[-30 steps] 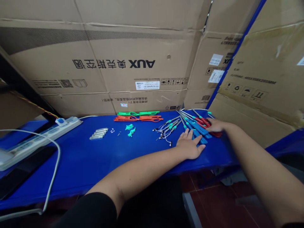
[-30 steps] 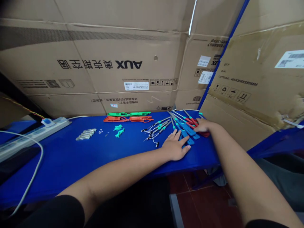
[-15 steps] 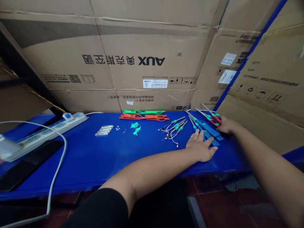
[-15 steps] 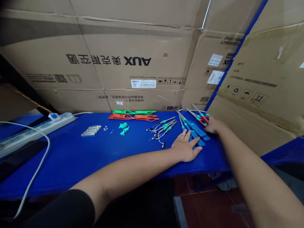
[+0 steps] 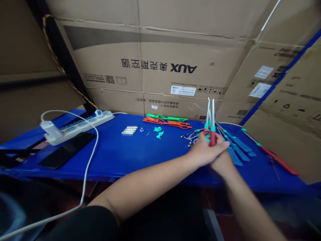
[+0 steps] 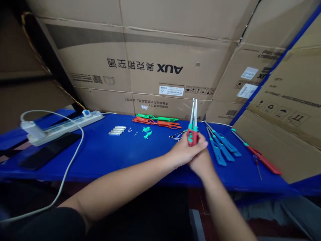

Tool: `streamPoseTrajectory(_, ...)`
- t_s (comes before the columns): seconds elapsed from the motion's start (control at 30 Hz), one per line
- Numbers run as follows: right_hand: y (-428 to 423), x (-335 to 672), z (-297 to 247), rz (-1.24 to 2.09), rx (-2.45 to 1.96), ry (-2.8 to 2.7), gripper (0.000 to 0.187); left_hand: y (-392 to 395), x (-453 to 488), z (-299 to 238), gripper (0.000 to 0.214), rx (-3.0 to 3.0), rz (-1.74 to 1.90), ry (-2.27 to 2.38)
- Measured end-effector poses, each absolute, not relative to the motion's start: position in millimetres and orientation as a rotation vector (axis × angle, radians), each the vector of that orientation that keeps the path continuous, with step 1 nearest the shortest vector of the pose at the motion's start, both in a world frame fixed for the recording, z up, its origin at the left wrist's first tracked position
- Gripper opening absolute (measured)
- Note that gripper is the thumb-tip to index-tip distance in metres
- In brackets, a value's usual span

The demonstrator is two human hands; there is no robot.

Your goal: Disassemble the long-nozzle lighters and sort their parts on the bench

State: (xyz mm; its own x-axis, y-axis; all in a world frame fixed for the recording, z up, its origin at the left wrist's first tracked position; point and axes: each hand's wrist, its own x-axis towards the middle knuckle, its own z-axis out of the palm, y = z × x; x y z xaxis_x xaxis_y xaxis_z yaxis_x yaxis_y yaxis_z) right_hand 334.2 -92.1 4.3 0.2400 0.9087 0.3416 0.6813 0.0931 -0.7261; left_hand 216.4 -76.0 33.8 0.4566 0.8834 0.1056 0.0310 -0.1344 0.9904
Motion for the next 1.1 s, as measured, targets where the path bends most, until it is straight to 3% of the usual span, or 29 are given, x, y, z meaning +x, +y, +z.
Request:
streamPoseTrajectory(0.07, -94.2, 274.9, -13.2, 0.382, -1.558, -1.444, 0.059, -77.1, 181.4, 25.4, 0.062, 1.673, 0.932, 1.038)
streamPoseTrajectory(0.23, -111.7, 206.3, -27.5, 0.497, -1.567, -1.733, 0.086, -67.8, 101.7, 20.6, 0.046, 1.971, 0.649, 1.156)
streamPoseTrajectory(0.37, -130.2, 199.0, -20.0, 0.283, -1.689, -1.934, 0.089, -60.7, 71.5, 27.0, 0.045, 2.044, 0.44, 1.097)
streamPoseTrajectory(0.53, -134.2, 213.3, -16.4, 0.284, -1.693, -2.038, 0.086, -52.1, 71.3, 28.6, 0.049, 2.1, 0.273, 1.067)
streamPoseTrajectory(0.7, -123.7, 225.5, -17.4, 0.197, -1.784, -2.09, 0.096, -43.2, 84.5, 27.2, 0.049, 2.369, 0.125, 1.153)
streamPoseTrajectory(0.87, -119.5, 232.5, -13.1, 0.141, -1.818, -2.091, 0.069, -31.4, 92.1, 26.8, 0.034, 2.614, 0.024, 1.151)
streamPoseTrajectory(1.0, -122.6, 308.3, 7.8, 0.011, -1.966, -1.916, 0.042, -28.8, 83.2, 23.1, 0.04, 2.649, 0.112, 1.047)
streamPoseTrajectory(1.1, -126.9, 412.4, 25.2, -0.181, -2.283, -1.553, 0.044, -31.5, 71.6, 23.2, 0.045, 2.675, 0.199, 1.014)
